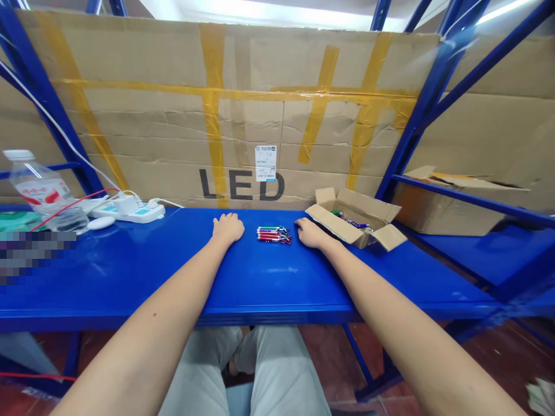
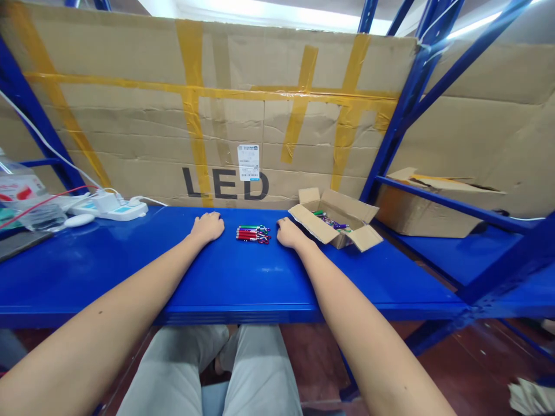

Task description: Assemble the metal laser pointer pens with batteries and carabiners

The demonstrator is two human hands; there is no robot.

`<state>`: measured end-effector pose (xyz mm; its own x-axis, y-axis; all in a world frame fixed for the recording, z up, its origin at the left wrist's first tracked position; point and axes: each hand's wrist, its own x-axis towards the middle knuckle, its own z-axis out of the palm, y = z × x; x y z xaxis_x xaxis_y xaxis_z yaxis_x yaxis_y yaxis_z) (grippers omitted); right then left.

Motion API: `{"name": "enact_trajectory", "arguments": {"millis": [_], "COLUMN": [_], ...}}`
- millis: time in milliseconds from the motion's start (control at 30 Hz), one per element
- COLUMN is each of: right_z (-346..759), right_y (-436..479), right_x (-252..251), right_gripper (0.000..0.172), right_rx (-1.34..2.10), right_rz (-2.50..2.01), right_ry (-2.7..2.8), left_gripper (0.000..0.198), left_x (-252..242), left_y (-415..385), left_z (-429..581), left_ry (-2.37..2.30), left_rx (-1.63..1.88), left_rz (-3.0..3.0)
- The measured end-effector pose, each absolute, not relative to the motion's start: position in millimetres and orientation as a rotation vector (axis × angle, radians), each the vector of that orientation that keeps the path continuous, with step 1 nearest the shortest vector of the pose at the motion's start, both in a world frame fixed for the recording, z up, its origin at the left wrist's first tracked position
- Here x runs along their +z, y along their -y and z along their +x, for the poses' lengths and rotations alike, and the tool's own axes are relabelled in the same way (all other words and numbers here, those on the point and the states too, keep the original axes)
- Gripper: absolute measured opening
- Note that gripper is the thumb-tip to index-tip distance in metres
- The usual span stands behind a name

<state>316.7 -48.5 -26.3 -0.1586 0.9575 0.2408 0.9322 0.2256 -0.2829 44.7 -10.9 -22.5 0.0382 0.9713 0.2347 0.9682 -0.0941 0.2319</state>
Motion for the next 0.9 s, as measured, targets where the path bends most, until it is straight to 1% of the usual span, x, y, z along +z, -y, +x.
{"name": "enact_trajectory", "arguments": {"millis": [267,500,833,900], "right_z": [310.1,321.6,324.3,325.1], "right_y": [60.0,65.9,65.2,64.6], "right_x": [-26.5,-9.0,-8.0,-8.1], "right_gripper": [0.046,0.041,0.039,0.038], "right_rx": [0.101,0.368,0.345,0.351], "right_rz": [-1.807,-1.785,-1.763,-1.755], "right_ry": [2.123,2.031,2.038,2.046], "left_gripper": [0.055,0.051,0.043,0.04], "left_x": [-24.7,-19.5,-18.2,-15.9], "left_y": [17.0,16.4,17.2,19.9], "left_z": [45.1,40.9,43.8,46.1], "left_ry": [-2.111,-2.047,-2.055,-2.037], "left_rx": [0.484,0.497,0.512,0.572], "left_rz": [2.258,2.26,2.248,2.26]}}
